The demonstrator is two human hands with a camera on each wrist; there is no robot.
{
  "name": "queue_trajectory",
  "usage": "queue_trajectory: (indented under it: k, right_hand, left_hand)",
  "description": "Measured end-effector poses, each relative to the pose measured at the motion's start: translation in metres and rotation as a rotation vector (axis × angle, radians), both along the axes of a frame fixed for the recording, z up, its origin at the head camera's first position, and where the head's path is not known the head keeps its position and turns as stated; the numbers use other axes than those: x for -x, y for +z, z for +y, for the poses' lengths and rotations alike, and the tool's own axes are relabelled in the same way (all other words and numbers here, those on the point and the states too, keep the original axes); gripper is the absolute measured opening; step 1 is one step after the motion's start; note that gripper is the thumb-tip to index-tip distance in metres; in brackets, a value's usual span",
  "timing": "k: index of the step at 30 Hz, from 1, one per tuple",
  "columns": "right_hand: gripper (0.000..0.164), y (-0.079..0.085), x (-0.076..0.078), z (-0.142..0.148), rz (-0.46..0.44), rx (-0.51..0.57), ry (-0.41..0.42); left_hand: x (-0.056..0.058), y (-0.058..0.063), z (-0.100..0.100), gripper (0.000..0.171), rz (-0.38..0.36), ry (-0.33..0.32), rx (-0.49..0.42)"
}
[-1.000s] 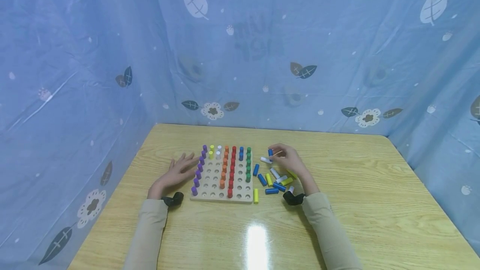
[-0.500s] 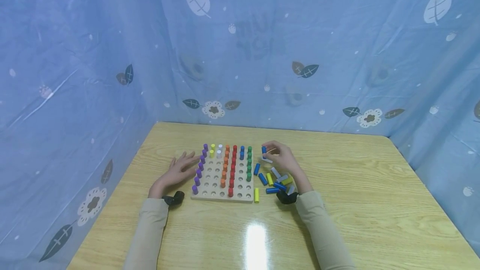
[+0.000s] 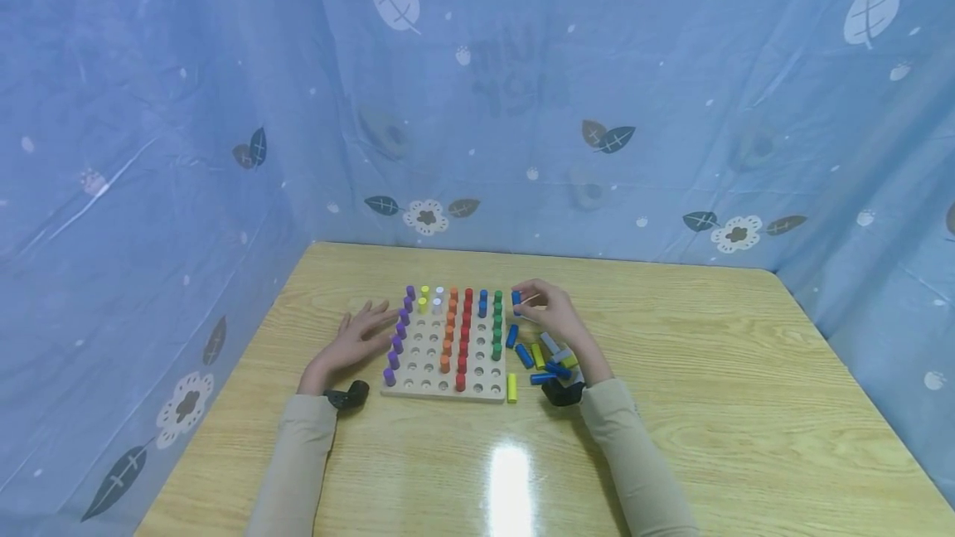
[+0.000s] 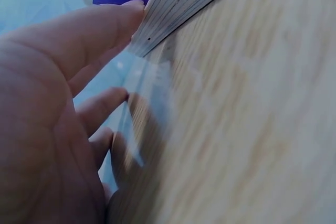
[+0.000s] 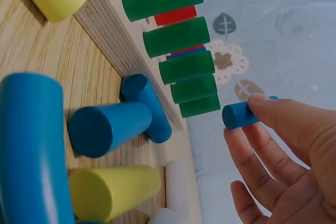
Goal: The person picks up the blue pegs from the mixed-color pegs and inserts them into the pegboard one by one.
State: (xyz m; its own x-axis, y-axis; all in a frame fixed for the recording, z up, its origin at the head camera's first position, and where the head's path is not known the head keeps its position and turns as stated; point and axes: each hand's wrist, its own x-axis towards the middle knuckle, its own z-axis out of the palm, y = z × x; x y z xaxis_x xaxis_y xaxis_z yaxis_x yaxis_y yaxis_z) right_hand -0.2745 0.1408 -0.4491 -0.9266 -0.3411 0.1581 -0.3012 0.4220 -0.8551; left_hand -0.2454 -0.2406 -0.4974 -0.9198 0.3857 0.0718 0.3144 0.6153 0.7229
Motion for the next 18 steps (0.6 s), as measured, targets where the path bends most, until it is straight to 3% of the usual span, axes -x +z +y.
queue_trajectory:
  k: [10,18]
  right_hand:
    - [0.035,-0.002,0.003,-0.005,0.010,0.016,0.016]
    - [0.034,0.019,-0.010,-0.012,0.004,0.011,0.041]
  left_hand:
    - [0.005,-0.002,0.004,0.048,-0.021,0.060,-0.086]
    - [0.004,0.000,0.005,0.047,-0.052,0.060,-0.123]
